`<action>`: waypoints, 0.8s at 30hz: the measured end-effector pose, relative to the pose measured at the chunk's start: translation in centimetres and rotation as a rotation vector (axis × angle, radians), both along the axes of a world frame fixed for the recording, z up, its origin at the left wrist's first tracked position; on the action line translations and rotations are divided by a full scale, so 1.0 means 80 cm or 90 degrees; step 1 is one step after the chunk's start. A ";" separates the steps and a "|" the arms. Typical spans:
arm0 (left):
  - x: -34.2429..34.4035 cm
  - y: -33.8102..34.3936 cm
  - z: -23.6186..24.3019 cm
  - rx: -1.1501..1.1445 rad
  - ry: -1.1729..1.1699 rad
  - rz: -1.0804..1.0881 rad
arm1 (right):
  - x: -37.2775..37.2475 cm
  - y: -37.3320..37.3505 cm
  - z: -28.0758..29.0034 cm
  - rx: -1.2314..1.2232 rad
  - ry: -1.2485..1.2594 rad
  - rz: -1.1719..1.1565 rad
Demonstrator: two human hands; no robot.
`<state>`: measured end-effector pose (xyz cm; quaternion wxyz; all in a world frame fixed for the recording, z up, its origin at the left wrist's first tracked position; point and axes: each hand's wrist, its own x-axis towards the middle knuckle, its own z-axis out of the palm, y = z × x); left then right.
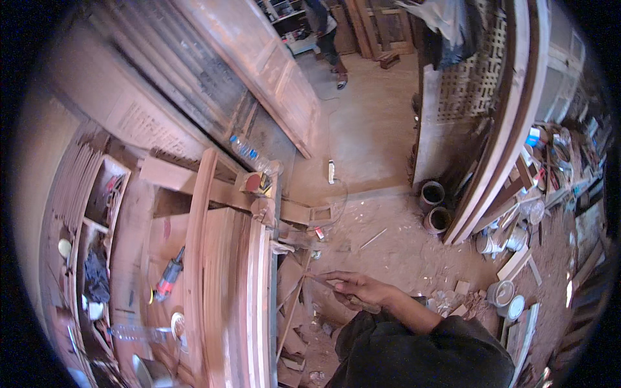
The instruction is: The person applies a wood filler mixture to a wooden surface using a small scraper. They alternate between stirring the filler in a bucket with a tool and spreading it along the edges and grooves of the wooden workpiece by hand using the scraper.
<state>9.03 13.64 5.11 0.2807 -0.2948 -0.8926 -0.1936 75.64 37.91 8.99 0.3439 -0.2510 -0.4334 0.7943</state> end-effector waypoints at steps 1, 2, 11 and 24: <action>-0.005 -0.010 -0.001 -0.004 -0.005 0.003 | 0.000 0.000 -0.002 -0.005 0.009 0.000; -0.011 -0.024 -0.002 -0.010 -0.010 0.008 | -0.003 0.000 -0.003 -0.011 0.015 0.003; -0.066 -0.142 -0.042 -0.045 -0.074 0.055 | -0.019 0.010 -0.009 -0.107 0.075 0.033; 0.027 -0.110 -0.030 -0.008 0.025 0.260 | -0.134 0.055 -0.018 -0.176 -0.033 0.051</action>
